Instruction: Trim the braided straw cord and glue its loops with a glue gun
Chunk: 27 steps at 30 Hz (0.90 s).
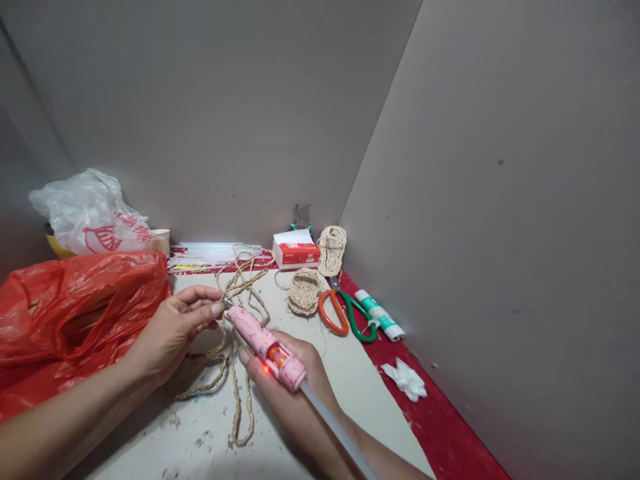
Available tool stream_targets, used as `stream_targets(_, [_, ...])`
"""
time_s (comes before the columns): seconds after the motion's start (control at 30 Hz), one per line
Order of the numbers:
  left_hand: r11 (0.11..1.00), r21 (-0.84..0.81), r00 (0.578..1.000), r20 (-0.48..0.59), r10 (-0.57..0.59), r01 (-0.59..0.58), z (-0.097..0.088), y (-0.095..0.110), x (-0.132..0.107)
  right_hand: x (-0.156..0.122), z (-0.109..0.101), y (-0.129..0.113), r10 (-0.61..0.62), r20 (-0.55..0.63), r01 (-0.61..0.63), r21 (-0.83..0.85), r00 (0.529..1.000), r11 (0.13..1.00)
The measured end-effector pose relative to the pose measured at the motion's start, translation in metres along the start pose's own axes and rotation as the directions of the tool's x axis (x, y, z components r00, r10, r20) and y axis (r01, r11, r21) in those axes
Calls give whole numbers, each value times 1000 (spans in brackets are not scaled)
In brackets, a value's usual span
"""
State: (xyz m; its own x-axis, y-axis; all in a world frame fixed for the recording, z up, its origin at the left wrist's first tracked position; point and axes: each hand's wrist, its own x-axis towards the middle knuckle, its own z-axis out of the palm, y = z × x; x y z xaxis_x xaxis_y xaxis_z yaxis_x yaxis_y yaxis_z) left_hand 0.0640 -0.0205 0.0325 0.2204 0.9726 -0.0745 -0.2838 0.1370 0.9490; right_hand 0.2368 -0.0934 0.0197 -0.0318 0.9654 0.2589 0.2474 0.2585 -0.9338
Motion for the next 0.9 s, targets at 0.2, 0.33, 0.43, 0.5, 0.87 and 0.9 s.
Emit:
stream_targets(0.2, [1000,1,1000,-3,8,-8,2,2,-1,1,0,0,88,15,-88,-5,996,996])
stream_targets(0.33, [999,33,1000,-15,25,-25,3,3,-3,0,0,-3,101,-19,-102,-27,995,994])
stream_targets(0.43, [998,63,999,-22,31,-29,3,2,-3,0,-1,-5,111,-37,-112,-47,993,993])
stream_targets(0.5, [997,73,999,-19,30,-29,3,1,-3,1,-2,-8,105,-54,-109,-61,993,992])
stream_targets(0.87, [999,41,999,-22,24,-23,3,0,-3,2,-2,-16,150,-112,-164,-131,982,978])
stream_targets(0.9, [999,36,1000,-22,23,-22,4,0,-3,2,-2,-17,152,-117,-166,-125,982,978])
